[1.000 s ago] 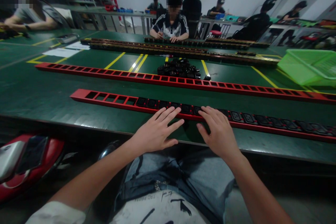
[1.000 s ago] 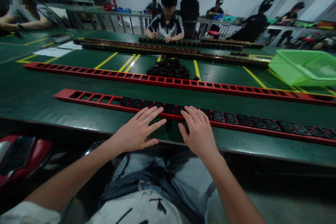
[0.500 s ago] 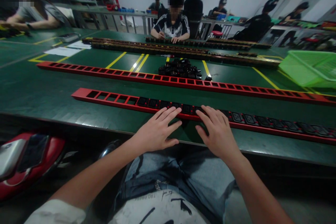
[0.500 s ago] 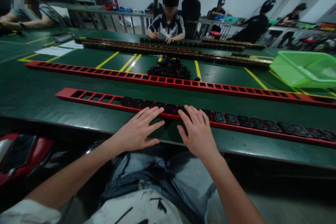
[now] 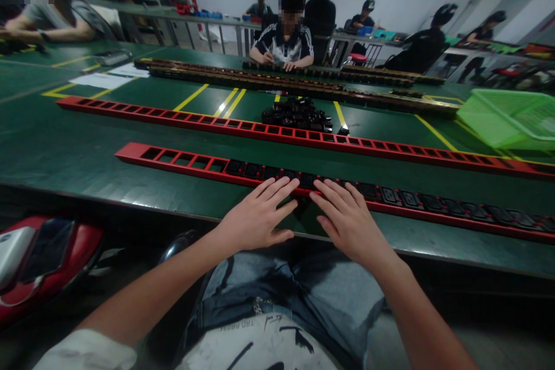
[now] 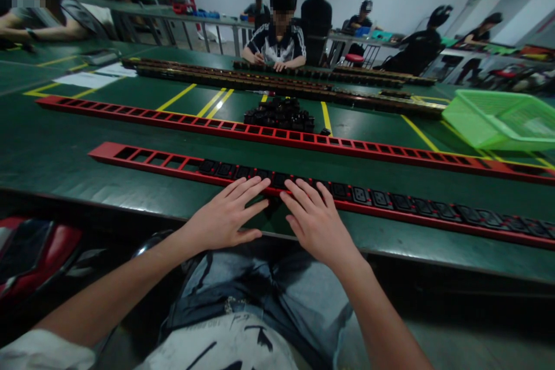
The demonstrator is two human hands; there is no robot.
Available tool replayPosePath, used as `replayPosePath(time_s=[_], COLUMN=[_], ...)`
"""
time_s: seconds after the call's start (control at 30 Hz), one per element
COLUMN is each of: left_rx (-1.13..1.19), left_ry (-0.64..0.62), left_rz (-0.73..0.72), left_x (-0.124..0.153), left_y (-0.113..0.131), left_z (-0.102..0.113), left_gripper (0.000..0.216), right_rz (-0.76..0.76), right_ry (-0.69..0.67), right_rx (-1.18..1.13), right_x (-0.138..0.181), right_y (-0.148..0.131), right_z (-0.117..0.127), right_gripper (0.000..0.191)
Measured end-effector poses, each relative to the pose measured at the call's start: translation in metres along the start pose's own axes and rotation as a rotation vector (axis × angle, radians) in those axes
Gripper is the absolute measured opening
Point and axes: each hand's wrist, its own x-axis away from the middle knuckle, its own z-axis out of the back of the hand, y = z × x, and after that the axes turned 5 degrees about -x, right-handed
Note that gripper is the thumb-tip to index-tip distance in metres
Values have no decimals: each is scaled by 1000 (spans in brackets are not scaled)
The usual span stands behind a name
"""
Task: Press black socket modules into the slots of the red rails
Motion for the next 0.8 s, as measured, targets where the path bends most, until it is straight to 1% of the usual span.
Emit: replayPosePath(time_s=[0.27,0.33,0.43,0.5,0.8], left_rx=[-10,-10,-11,-13,-13], left_ry=[-4,-7,-8,-6,-6], left_rz=[-3,-4,-3,-1,1], left_x=[0,0,0,0,1], left_y=[0,0,0,0,0], left_z=[0,1,1,1,1], left_gripper=[58,58,59,59,60], right_rz=[1,-23,-83,-93,-112], right_ry=[14,73,220,272,315], right_rx=[-26,-24,-10,-11,-40], right_x=[0,1,3,4,4], right_y=[0,0,2,2,1], right_z=[0,-1,-4,-5,-3], right_gripper=[44,43,41,40,35])
